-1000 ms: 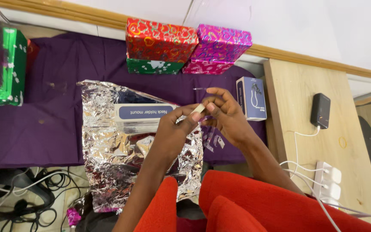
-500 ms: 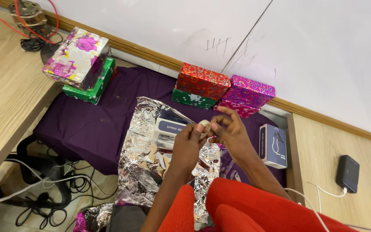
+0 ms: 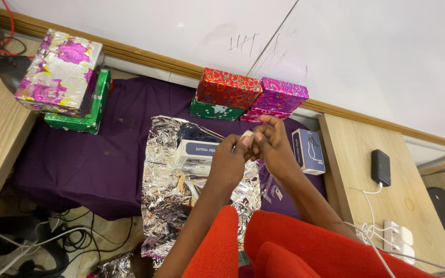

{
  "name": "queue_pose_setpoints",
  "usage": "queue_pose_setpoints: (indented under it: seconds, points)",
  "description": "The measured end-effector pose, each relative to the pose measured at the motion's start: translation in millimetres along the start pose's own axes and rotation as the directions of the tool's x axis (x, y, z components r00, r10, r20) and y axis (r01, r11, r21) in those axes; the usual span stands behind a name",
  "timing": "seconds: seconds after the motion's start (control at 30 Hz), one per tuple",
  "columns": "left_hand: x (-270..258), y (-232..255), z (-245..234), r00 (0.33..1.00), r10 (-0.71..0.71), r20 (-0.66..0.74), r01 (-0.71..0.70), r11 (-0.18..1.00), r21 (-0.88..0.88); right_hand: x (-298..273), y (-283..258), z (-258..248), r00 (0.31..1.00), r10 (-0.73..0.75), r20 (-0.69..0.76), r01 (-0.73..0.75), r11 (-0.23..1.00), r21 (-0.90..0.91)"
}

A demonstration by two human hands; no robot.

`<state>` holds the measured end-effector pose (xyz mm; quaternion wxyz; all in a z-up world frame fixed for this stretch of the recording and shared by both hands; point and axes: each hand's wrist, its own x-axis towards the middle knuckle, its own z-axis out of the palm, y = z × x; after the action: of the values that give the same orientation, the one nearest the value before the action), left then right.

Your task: The person wraps a small rectangular box using metallic silver and patterned pink wrapping paper. They fold the paper around the box, smooth the edges, and apply clear adhesive tape to secure the folds. The wrapped box is placed aside with other finished gifts.

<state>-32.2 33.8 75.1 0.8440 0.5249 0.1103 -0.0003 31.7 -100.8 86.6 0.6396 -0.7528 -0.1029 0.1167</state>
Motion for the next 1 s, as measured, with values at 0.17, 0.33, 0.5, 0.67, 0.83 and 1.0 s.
queue_pose_setpoints:
  seconds: [0.17,0.33,0.5,0.67,0.83,1.0]
  points:
    - [1.1,-4.4,7.7,0.997,0.024,-0.067,-0.027,0.999,-0.045,3.4,-9.1,-8.6,0.995,-0.058,0.083,0.060,0.998,-0.017]
    - [-11.1,-6.1,34.6,0.978,0.086,-0.192,-0.077,0.996,0.053,5.5,-12.5,-24.7,0.992,-0.113,0.047,0.116,0.991,-0.066]
    - [-33.3,-17.8,55.9,0.915,0.117,-0.386,-0.114,0.993,0.029,-1.1,-3.0,-30.5,0.969,-0.174,0.176,0.185,0.982,-0.047]
    - [-60.4,-34.2,55.9,0.867,0.146,-0.476,-0.065,0.981,0.183,-6.8,-1.8,-36.6,0.904,0.143,0.403,-0.107,0.988,-0.110]
    - [-78.4,-42.2,52.3,0.831,0.383,-0.403,-0.183,0.873,0.453,-7.5,-2.1,-44.9,0.775,0.341,0.533,-0.419,0.908,0.028]
    - [-74.1,-47.5,43.9,0.832,0.446,-0.330,-0.206,0.801,0.562,8.6,15.0,-50.1,0.726,0.338,0.600,-0.449,0.893,0.041]
